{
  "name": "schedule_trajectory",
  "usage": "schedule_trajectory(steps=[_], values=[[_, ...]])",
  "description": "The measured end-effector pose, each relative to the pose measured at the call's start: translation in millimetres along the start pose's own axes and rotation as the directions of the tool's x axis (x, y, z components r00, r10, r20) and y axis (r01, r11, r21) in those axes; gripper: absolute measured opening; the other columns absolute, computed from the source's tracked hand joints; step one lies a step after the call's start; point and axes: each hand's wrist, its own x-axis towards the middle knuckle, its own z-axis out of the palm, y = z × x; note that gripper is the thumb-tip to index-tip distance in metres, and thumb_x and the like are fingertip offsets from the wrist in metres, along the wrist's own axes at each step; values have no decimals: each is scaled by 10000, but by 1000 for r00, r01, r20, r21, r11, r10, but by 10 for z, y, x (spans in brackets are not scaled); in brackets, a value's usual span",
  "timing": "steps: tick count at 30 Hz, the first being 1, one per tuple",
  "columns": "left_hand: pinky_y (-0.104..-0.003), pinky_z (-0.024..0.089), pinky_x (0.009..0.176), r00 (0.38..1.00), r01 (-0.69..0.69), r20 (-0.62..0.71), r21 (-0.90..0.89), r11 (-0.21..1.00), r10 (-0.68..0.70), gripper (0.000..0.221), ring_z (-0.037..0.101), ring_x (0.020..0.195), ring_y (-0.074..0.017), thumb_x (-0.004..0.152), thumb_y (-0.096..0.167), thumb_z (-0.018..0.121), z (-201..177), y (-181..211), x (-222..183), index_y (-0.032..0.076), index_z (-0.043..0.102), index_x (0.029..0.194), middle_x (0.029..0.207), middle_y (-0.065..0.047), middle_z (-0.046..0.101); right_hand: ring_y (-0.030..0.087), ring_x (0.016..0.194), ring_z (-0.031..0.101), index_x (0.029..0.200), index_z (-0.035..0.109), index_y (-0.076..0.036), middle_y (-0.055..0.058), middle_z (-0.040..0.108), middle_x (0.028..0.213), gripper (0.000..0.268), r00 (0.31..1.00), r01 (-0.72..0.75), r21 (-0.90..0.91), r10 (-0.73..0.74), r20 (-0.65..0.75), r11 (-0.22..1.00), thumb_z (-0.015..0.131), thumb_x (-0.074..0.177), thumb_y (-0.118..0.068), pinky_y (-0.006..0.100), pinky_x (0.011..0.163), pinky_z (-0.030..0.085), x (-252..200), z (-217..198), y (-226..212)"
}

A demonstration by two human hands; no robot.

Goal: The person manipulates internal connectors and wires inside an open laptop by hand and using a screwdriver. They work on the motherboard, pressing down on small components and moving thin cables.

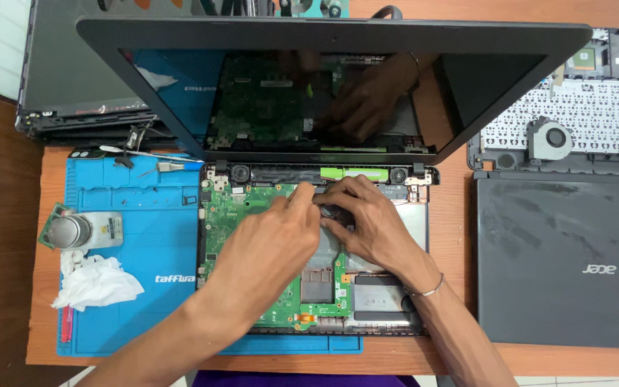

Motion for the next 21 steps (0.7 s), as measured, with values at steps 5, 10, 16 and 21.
schedule_trajectory(steps=[5,10,16,21], values=[[-323,610,586,991,-71,-120,-136,988,55,299,684,914,-252,607,-35,728,-9,-77,-45,-38,636,891,1010,-135,566,295,1005,634,1073,742,-34,107,700,1068,303,1000,2,7,-2,-15,1000,806,787,-112,408,896,540,7,-13,-28],[-354,597,619,975,-49,-221,-140,989,17,249,674,890,-245,632,-9,732,32,-179,-132,13,645,864,978,-101,592,300,1005,636,1100,753,-64,113,698,1064,318,1000,-5,2,5,-17,1000,817,800,-147,415,887,538,17,-23,-45],[-371,569,579,953,10,-289,-270,963,-91,122,685,858,-235,766,49,728,52,-254,-285,31,655,862,968,-86,613,295,987,644,1120,747,-78,101,712,1066,347,999,-33,-18,33,13,999,817,790,-163,411,871,549,43,-50,-83],[-395,548,564,890,173,-311,-449,876,-335,133,695,795,-246,874,189,734,41,-436,-669,64,714,916,881,-49,629,302,1012,643,1191,708,-77,120,693,1103,441,1000,2,-66,0,30,998,827,793,-222,422,871,549,73,-113,-204]])
